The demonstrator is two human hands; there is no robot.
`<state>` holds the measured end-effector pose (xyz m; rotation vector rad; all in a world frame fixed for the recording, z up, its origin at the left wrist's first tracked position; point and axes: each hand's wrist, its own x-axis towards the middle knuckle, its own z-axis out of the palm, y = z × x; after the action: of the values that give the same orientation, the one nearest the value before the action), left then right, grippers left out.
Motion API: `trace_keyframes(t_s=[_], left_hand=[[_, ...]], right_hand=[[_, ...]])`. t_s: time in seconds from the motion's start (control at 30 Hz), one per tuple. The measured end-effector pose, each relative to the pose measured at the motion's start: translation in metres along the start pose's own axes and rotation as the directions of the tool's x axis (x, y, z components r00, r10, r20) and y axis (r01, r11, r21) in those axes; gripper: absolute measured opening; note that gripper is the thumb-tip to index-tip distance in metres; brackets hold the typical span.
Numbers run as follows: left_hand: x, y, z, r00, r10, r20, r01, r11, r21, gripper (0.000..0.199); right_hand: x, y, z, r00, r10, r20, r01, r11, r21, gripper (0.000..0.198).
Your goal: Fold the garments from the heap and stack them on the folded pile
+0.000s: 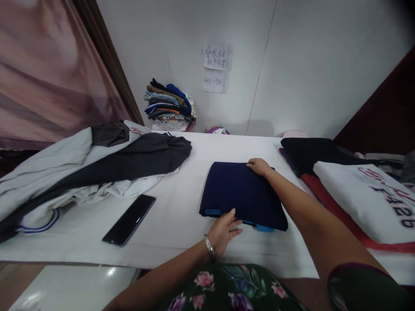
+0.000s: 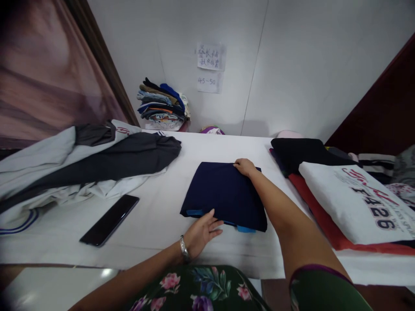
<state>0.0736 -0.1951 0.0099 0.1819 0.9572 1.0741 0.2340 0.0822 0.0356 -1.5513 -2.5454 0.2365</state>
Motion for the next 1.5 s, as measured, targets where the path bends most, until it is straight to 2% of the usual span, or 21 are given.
trace_keyframes(t_s=[0.1,0.27,0.37,0.5,0.57,0.6,0.63,0.67,0.7,0.73,0.77,0.8,0.83,0.9,1.0,1.1,1.17,1.27,1.33,1.4,1.5], left_hand=[[0.003,0.003,0.003,0.999,0.030,0.040,-0.026,0.996,-0.085,0.036],[0.017,-0.010,0.015,0.996,-0.026,-0.084,0.018,0.995,-0.095,0.052],[0.016,-0.015,0.009,0.998,-0.044,-0.050,0.040,0.996,-0.077,0.056],[-0.005,-0.002,-0.007,0.971,-0.200,0.132,0.175,0.968,0.182,0.057],[-0.016,0.014,-0.009,0.963,-0.182,0.200,0.096,0.921,0.378,0.057],[-0.020,0.024,-0.009,0.972,-0.084,0.221,-0.029,0.885,0.464,0.055],[-0.020,0.035,-0.008,0.966,0.079,0.246,-0.205,0.812,0.547,0.052],[-0.018,0.046,-0.008,0.920,0.272,0.283,-0.392,0.668,0.632,0.049],[-0.013,0.057,-0.008,0.829,0.450,0.332,-0.532,0.449,0.718,0.047],[-0.005,0.065,-0.009,0.719,0.570,0.397,-0.580,0.178,0.795,0.045],[0.005,0.071,-0.012,0.634,0.621,0.461,-0.527,-0.090,0.845,0.046],[0.017,0.073,-0.016,0.606,0.624,0.493,-0.399,-0.297,0.867,0.052],[0.028,0.073,-0.021,0.630,0.603,0.489,-0.260,-0.430,0.865,0.059],[0.047,0.066,-0.031,0.698,0.561,0.445,-0.093,-0.544,0.834,0.068],[0.058,0.052,-0.043,0.724,0.561,0.401,-0.082,-0.508,0.858,0.070],[0.054,0.051,-0.043,0.727,0.588,0.356,-0.206,-0.308,0.929,0.069],[0.049,0.060,-0.037,0.754,0.578,0.313,-0.228,-0.217,0.949,0.069],[0.048,0.080,-0.017,0.780,0.562,0.275,-0.134,-0.279,0.951,0.066],[0.054,0.093,-0.002,0.759,0.577,0.303,-0.085,-0.373,0.924,0.066],[0.065,0.102,0.007,0.748,0.579,0.324,-0.053,-0.435,0.899,0.069],[0.087,0.104,0.006,0.804,0.530,0.270,-0.017,-0.433,0.901,0.074]], right_hand=[[-0.001,-0.007,0.001,0.998,-0.016,-0.063,0.013,0.999,-0.041,0.033],[-0.002,-0.013,0.012,0.999,-0.040,-0.035,0.037,0.995,-0.092,0.029],[-0.003,-0.011,0.013,0.998,-0.037,-0.047,0.032,0.995,-0.093,0.030],[-0.022,-0.020,0.005,0.989,-0.026,-0.146,0.017,0.998,-0.063,0.042],[-0.045,-0.033,0.004,0.975,-0.079,-0.207,0.082,0.997,0.002,0.046],[-0.060,-0.040,0.005,0.967,-0.119,-0.227,0.131,0.991,0.040,0.048],[-0.075,-0.046,0.007,0.962,-0.155,-0.226,0.174,0.983,0.066,0.051],[-0.090,-0.051,0.010,0.961,-0.182,-0.207,0.201,0.977,0.073,0.054],[-0.103,-0.054,0.014,0.964,-0.198,-0.179,0.212,0.975,0.060,0.058],[-0.115,-0.054,0.018,0.970,-0.191,-0.149,0.198,0.980,0.035,0.062],[-0.123,-0.052,0.023,0.979,-0.162,-0.122,0.164,0.986,0.009,0.066],[-0.129,-0.048,0.028,0.988,-0.119,-0.098,0.119,0.993,-0.011,0.069],[-0.133,-0.042,0.033,0.994,-0.072,-0.080,0.071,0.997,-0.019,0.071],[-0.136,-0.029,0.041,0.998,-0.014,-0.056,0.014,1.000,0.003,0.071],[-0.136,-0.017,0.045,0.999,-0.026,-0.030,0.028,0.997,0.075,0.068],[-0.133,-0.018,0.035,0.999,-0.013,0.034,0.008,0.989,0.145,0.066],[-0.125,-0.024,0.022,0.999,0.036,0.006,-0.037,0.987,0.155,0.065],[-0.103,-0.030,0.006,0.983,0.081,-0.166,-0.061,0.991,0.123,0.065],[-0.085,-0.027,0.005,0.971,0.099,-0.218,-0.079,0.992,0.098,0.066],[-0.070,-0.018,0.014,0.971,0.168,-0.168,-0.153,0.983,0.100,0.068],[-0.060,0.001,0.037,0.963,0.263,-0.054,-0.250,0.953,0.173,0.068]])
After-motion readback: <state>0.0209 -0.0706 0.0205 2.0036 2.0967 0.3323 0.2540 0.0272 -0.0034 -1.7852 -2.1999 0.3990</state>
